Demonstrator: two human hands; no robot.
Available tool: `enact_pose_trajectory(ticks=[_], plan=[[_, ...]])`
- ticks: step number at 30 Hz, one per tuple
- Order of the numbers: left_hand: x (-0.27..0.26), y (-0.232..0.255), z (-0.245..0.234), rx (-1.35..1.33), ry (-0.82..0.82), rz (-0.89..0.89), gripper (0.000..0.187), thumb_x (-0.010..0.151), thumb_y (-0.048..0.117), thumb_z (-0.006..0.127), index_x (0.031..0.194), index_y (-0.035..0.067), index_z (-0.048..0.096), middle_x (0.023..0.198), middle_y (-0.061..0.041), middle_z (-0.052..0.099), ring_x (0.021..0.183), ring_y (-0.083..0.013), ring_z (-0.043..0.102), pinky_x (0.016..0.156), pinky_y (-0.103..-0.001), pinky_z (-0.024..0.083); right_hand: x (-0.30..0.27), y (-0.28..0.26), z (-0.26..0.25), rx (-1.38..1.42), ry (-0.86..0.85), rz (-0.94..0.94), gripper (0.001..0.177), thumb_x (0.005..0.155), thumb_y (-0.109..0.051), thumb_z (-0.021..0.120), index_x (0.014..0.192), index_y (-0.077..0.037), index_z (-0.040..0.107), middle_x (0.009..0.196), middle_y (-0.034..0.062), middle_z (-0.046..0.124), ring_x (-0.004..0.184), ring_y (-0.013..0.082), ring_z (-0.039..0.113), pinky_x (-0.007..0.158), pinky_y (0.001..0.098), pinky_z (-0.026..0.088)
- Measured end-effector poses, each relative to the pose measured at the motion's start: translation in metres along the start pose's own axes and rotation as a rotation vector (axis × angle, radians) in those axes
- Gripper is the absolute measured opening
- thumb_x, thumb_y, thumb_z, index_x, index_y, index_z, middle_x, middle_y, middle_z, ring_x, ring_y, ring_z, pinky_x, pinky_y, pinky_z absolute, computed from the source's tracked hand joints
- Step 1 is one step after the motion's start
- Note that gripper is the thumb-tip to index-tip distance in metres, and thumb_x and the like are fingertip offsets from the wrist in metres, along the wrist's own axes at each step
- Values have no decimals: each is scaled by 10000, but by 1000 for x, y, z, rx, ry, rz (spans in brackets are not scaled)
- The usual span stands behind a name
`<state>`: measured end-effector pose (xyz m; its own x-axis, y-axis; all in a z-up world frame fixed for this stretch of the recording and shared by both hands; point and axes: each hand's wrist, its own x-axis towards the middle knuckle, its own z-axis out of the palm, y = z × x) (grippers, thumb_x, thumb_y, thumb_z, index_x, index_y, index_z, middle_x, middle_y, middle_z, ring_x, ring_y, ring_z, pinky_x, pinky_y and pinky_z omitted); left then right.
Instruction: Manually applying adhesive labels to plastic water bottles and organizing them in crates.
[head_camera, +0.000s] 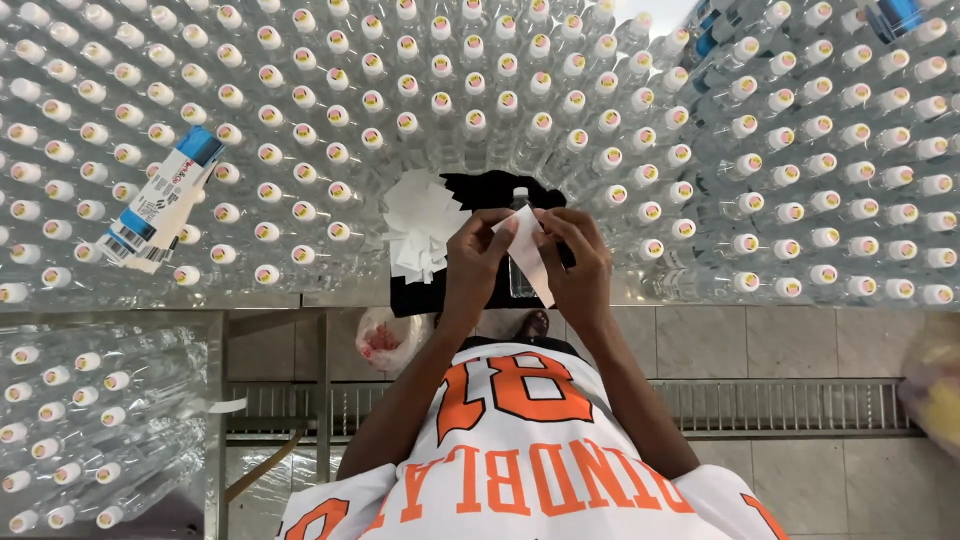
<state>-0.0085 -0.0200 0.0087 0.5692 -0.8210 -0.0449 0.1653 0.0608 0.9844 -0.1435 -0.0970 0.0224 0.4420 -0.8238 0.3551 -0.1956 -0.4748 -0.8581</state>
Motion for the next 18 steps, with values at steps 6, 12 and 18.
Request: enact_pose_trajectory(ticks=[6,12,18], plan=[[-2,-12,12,-14,-64,-18,247,1144,317,692,1292,123,733,1068,-85,760,859,-85,658,811,-347,598,-4,3,-3,-228,93,-223,206,1083,-80,761,1280,-63,817,1154,114,722,999,308,721,868,449,584],[-4,-17,16,-26,-62,-1,180,1110,216,734,1216,78,779,959,-94,786,814,-67,679,733,-283,602,-7,4,-8,94,48,36,244,1043,-98,817,1277,-29,802,1118,145,754,1060,317,774,901,436,633],[-7,-7,24,-58,-35,-6,197,1044,204,813,1194,79,786,993,-88,802,798,-59,676,731,-276,616,-11,9,-12,254,51,169,172,1038,-102,816,1168,10,821,1068,144,777,1047,248,786,899,388,644]])
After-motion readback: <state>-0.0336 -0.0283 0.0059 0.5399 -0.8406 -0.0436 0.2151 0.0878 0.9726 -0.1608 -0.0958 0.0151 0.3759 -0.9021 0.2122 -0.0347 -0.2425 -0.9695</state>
